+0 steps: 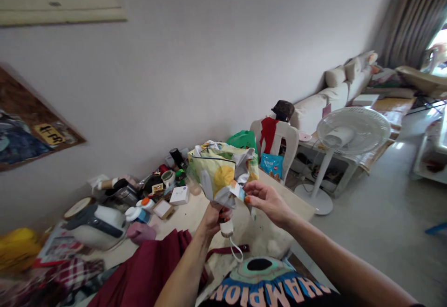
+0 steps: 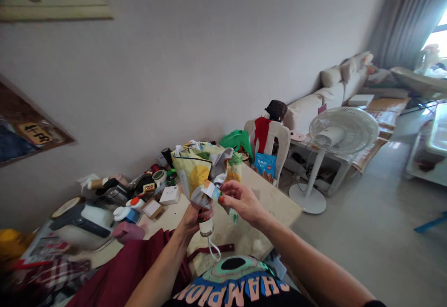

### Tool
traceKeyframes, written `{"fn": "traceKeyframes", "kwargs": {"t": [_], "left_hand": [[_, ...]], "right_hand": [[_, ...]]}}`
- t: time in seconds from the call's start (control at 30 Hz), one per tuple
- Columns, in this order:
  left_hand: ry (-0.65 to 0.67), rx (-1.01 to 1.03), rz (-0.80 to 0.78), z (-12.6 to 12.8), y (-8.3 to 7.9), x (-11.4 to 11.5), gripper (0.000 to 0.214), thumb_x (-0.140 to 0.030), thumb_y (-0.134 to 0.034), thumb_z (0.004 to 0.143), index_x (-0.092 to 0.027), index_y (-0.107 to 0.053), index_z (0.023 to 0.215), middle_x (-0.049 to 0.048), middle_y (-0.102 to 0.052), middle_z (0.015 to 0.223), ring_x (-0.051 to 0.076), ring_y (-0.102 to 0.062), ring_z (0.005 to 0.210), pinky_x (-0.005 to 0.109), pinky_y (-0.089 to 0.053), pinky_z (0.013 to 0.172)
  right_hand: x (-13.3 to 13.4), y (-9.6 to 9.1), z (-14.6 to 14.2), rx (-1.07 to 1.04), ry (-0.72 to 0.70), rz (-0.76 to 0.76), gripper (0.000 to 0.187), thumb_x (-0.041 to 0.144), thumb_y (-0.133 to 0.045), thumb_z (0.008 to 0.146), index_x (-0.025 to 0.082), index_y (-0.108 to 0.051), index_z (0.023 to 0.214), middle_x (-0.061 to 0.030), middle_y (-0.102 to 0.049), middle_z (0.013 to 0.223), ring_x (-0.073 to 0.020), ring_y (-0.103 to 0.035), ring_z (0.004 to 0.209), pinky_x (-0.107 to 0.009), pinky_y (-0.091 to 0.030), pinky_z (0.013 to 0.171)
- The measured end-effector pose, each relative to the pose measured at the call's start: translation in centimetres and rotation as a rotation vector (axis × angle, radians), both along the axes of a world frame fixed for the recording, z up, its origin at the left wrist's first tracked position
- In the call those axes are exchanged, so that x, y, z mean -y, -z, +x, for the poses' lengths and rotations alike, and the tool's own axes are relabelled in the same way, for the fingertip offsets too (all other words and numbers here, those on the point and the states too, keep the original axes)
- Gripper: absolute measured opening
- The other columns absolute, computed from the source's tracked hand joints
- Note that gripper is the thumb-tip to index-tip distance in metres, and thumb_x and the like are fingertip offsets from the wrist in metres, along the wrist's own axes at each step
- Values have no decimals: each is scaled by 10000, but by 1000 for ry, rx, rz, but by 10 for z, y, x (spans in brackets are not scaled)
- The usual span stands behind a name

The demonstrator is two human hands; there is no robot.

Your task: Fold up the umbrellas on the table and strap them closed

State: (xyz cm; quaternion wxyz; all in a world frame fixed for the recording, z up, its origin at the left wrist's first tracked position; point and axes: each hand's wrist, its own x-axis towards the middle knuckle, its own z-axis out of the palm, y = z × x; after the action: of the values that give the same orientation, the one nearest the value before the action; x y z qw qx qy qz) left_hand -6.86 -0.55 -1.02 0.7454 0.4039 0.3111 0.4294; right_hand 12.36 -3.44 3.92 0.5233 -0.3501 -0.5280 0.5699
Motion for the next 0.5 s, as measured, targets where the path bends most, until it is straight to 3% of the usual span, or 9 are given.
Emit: {"fn": "traceKeyframes", "kwargs": {"t": [0.1,0.2,0.37,0.5], "left_hand": [[33,21,8,-2,1,0,483,-444,-778,641,-170,-386,573,-108,-283,464,0,-221,374,181,-196,405],[3,42,-8,-3,6,-2,479,-416,-796,629,-170,-390,567,-102,-311,456,7,-246,370,178,-206,394],[-59,94,-102,1,19,-3,454,-290,-855,508,-158,-425,566,-93,-381,427,21,-327,354,169,-257,393],[-59,107,-132,5,27,-2,403,-308,-843,542,-157,-474,598,-57,-459,455,85,-475,422,205,-355,443]], "right_hand": [[0,-2,2,40,152,116,247,368,-700,731,176,-599,848,-9,-633,745,-127,-592,672,-264,-484,656],[4,-3,1,236,283,313,145,288,-584,830,186,-587,933,-2,-614,702,-125,-581,611,-252,-480,589],[7,1,-13,658,563,811,253,142,-547,841,189,-532,1089,-24,-588,784,-130,-564,632,-241,-460,556],[4,-5,-21,698,754,960,194,118,-562,826,191,-519,1000,-7,-552,735,-125,-547,608,-231,-450,556]]}}
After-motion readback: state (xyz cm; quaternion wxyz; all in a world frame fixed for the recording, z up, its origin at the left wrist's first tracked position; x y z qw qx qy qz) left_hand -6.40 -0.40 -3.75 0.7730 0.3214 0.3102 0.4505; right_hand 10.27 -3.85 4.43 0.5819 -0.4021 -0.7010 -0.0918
